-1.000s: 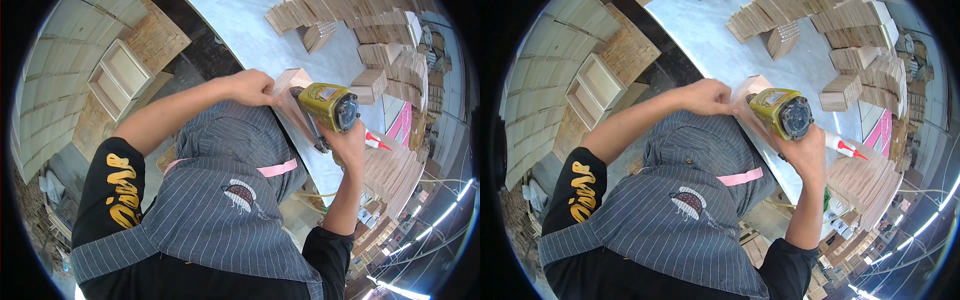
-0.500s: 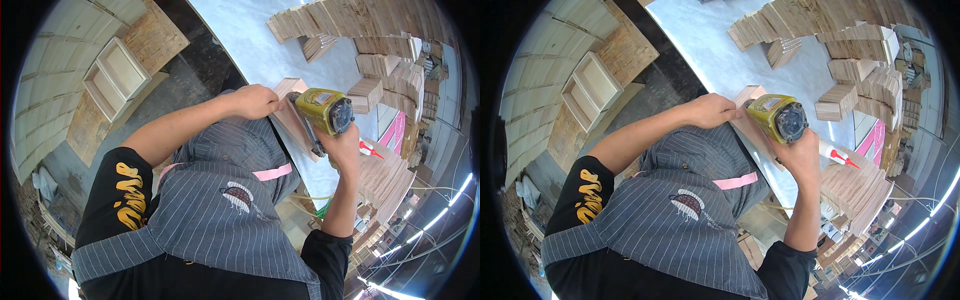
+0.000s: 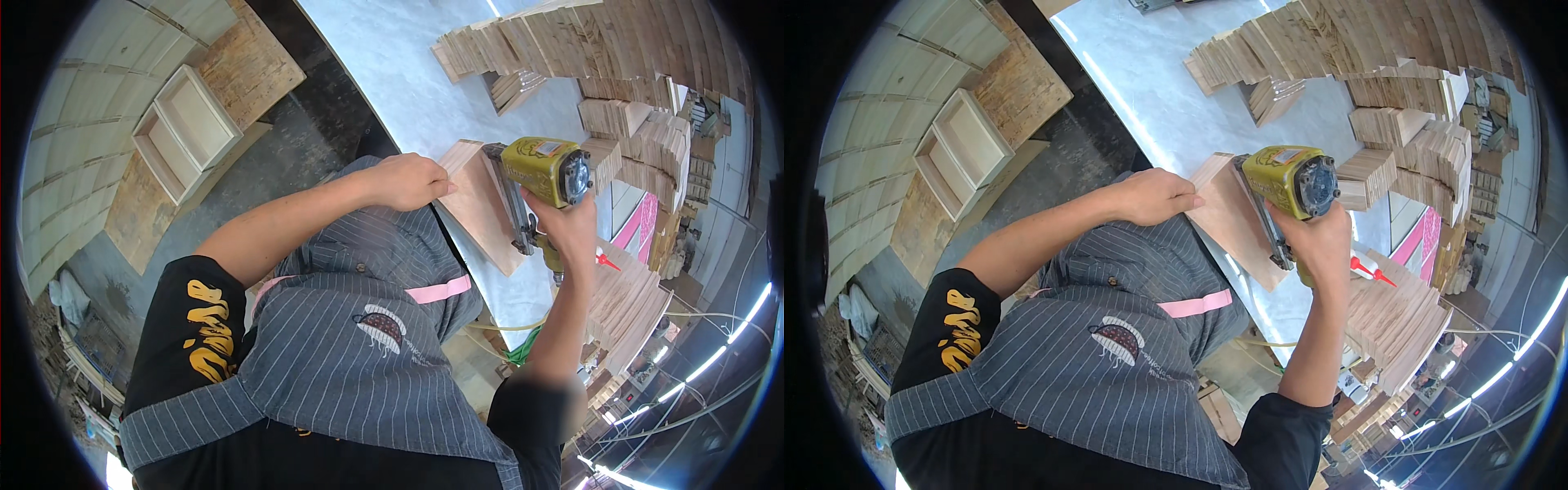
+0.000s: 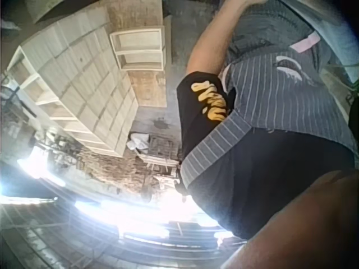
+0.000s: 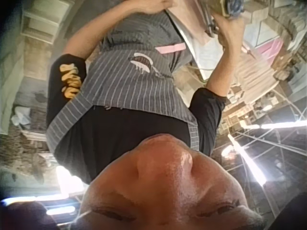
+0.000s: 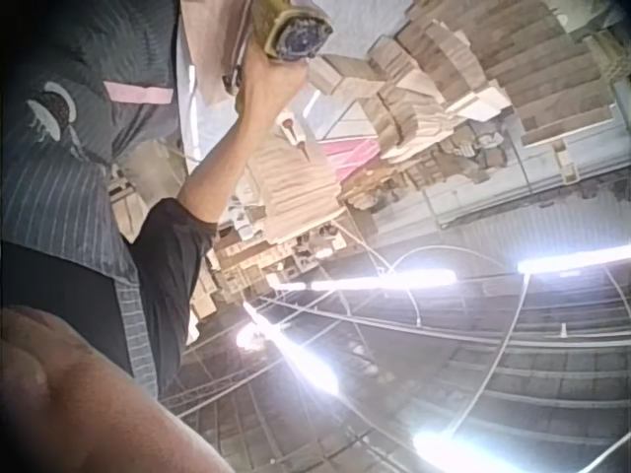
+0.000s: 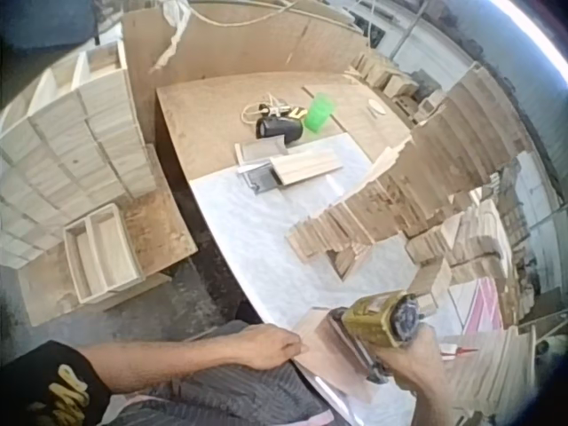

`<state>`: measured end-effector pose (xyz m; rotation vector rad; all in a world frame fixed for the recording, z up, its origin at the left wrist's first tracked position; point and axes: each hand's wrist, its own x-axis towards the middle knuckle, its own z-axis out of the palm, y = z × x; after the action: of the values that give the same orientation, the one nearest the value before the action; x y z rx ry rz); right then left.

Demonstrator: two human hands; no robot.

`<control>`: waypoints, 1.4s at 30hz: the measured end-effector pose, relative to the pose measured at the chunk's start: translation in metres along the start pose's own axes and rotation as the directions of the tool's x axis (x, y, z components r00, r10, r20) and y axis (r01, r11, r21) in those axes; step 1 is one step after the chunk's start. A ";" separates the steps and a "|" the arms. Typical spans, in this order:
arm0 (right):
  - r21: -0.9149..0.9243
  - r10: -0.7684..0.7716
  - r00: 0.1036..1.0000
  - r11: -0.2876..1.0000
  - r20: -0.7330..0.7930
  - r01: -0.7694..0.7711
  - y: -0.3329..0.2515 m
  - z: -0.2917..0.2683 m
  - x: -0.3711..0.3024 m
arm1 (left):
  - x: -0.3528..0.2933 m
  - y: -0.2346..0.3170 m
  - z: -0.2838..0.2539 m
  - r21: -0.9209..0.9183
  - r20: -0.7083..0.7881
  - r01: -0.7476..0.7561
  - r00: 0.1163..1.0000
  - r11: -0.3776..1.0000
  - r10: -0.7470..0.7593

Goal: Assemble wooden boxes by applying glue to the edges and securing them with a pneumatic nail gun.

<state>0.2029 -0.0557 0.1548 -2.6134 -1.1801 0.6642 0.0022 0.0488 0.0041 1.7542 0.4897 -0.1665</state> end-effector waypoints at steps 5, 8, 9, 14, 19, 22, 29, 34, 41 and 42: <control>0.034 -0.008 1.000 0.999 -0.019 0.009 0.005 0.000 0.001 | 0.000 0.000 -0.001 -0.011 0.001 -0.013 1.000 1.000 0.013; 0.014 -0.044 0.999 0.999 -0.016 0.044 0.009 0.000 0.004 | 0.001 -0.001 -0.001 -0.004 0.010 -0.010 1.000 1.000 0.010; 0.016 -0.042 0.999 0.999 -0.017 0.042 0.009 0.000 0.004 | 0.002 -0.002 -0.001 -0.005 0.003 -0.010 1.000 1.000 0.010; -0.022 -0.008 1.000 1.000 0.024 0.008 0.006 -0.002 0.002 | 0.003 -0.004 0.002 -0.009 0.003 -0.010 1.000 1.000 0.010; -0.025 -0.076 0.997 0.997 0.014 0.076 0.010 0.000 0.005 | 0.002 -0.003 0.001 -0.007 -0.006 -0.027 1.000 1.000 0.027; -0.052 -0.101 0.995 0.993 0.013 0.102 0.005 -0.001 0.006 | 0.001 0.001 -0.001 0.009 -0.008 -0.026 1.000 1.000 0.026; 0.225 0.120 0.993 0.968 -0.013 -0.114 0.037 -0.021 -0.015 | -0.008 0.015 0.006 0.328 -0.236 -0.045 0.963 0.944 0.128; 0.323 0.301 0.952 0.907 -0.048 -0.270 0.084 -0.044 -0.053 | 0.018 0.055 0.032 0.641 -0.125 -0.404 0.784 0.653 0.608; 0.305 0.405 0.910 0.881 -0.088 -0.362 0.135 -0.044 -0.082 | 0.072 0.068 0.073 0.798 0.155 -0.492 0.724 0.347 0.672; 0.278 0.444 0.894 0.868 -0.063 -0.412 0.138 -0.044 -0.084 | 0.076 0.069 0.074 0.763 0.181 -0.506 0.764 0.401 0.619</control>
<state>0.2666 -0.2098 0.1708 -2.6536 -0.4326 0.6627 0.1094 -0.0155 0.0197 2.7324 -0.1971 0.2912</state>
